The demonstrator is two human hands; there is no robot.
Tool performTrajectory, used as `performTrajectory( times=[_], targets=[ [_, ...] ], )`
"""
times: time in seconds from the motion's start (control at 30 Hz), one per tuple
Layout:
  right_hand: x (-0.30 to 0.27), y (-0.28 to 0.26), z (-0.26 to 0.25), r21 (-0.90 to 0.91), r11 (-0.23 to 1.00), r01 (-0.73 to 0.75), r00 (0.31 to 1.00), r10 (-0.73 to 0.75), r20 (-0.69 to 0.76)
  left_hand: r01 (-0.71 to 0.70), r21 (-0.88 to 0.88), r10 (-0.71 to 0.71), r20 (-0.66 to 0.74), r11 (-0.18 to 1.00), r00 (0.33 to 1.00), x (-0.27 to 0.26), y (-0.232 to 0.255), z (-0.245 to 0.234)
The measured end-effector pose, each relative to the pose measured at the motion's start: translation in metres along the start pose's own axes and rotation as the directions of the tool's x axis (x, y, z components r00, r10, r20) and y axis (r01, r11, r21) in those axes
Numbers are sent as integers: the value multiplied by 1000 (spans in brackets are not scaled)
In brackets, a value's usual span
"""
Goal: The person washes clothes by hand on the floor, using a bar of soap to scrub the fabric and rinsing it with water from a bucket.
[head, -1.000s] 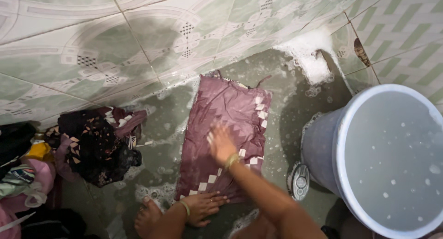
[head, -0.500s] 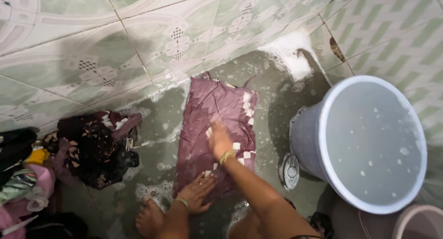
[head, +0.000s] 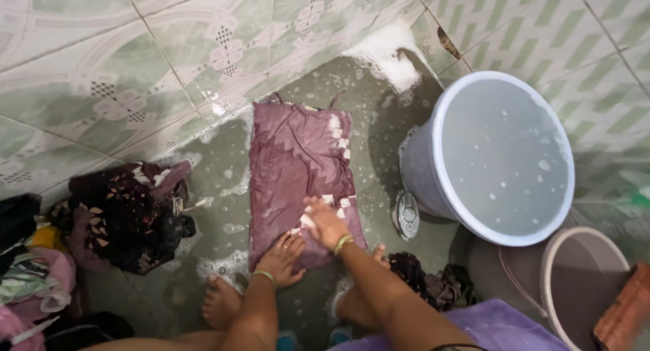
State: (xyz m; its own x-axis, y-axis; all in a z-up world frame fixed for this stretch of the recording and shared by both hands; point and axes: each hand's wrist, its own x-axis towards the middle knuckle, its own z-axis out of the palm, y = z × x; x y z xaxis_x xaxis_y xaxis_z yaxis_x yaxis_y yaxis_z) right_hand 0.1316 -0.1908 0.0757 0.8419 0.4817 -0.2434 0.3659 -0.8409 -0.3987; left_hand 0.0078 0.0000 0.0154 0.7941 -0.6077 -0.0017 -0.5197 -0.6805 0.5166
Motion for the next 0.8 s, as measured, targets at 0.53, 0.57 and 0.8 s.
performTrajectory(
  times=[0.53, 0.57, 0.8],
  targets=[
    [18, 35, 34, 98, 954, -282, 792, 290, -537, 39, 14, -39, -51, 999, 998, 0, 15, -34],
    [20, 35, 39, 100, 951, -292, 786, 298, -542, 40, 25, -39, -44, 999, 998, 2, 15, -34],
    [16, 104, 7, -403, 847, -345, 884, 150, -443, 60, 50, -62, 36, 997, 997, 6, 14, -36]
  ],
)
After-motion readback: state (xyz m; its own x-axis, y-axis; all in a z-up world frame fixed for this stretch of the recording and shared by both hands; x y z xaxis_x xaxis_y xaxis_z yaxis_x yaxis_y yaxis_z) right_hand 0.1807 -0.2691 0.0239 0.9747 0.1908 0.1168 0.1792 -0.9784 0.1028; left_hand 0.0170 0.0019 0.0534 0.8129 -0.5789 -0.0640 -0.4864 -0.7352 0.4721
